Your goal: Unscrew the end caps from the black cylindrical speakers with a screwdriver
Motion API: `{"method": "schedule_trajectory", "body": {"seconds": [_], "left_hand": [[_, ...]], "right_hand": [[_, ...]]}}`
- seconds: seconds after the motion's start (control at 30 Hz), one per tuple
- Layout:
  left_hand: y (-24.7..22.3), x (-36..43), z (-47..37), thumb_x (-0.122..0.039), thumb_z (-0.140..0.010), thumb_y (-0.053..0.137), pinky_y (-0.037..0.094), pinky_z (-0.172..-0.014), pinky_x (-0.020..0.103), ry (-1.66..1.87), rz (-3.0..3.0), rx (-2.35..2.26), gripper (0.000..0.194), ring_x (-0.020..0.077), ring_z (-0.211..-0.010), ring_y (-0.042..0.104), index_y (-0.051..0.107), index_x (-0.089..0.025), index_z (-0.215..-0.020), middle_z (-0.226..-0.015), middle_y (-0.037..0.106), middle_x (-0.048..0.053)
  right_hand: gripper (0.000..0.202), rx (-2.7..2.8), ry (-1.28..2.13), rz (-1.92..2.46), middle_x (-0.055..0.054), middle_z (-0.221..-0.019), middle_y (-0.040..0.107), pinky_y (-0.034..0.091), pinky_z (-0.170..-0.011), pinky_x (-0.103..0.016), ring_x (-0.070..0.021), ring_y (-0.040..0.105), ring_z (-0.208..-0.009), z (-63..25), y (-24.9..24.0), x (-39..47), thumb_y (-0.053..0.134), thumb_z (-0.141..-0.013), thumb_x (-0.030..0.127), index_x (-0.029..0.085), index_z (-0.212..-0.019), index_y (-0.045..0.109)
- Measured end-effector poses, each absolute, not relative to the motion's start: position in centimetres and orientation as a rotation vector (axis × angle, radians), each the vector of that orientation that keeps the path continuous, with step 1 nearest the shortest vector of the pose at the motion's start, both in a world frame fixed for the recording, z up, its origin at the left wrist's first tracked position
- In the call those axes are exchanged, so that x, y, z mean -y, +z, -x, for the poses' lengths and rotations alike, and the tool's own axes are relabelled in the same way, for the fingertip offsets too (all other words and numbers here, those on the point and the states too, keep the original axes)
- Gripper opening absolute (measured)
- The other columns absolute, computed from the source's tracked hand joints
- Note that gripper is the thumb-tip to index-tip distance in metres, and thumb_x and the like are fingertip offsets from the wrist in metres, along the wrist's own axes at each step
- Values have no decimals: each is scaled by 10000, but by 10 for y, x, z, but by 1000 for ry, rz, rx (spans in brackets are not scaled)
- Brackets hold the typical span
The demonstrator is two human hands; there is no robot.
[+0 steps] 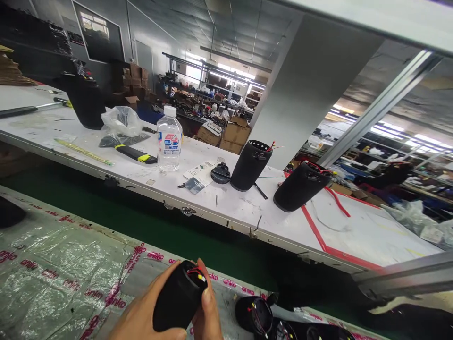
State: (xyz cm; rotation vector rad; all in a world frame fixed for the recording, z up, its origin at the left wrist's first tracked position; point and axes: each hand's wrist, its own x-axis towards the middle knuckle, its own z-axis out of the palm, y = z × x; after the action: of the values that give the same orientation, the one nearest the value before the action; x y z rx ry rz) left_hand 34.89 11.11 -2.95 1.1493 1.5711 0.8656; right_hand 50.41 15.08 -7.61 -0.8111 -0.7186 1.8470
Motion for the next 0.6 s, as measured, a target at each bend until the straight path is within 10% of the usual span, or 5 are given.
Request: {"method": "schedule_trajectory", "body": {"seconds": [0.4, 0.6], "left_hand": [[-34, -97, -358, -233, -582, 818, 573, -1039, 469, 930, -1280, -1672, 1011, 398, -1323, 608, 489, -426, -1519, -1570, 544, 26], [-51, -95, -370, -599, -745, 716, 457, -1177, 528, 1231, -825, -1378, 875, 378, -1435, 515, 468, -296, -1527, -1563, 551, 83]], "right_hand": [[766, 695, 2051, 813, -99, -1361, 686, 522, -982, -577, -366, 679, -1171, -509, -53, -152, 434, -907, 839, 312, -1427, 630], [825, 969, 1926, 923, -103, -1158, 765, 540, -985, -569, -363, 686, -1167, -506, -64, -148, 338, -916, 873, 272, -1354, 695]]}}
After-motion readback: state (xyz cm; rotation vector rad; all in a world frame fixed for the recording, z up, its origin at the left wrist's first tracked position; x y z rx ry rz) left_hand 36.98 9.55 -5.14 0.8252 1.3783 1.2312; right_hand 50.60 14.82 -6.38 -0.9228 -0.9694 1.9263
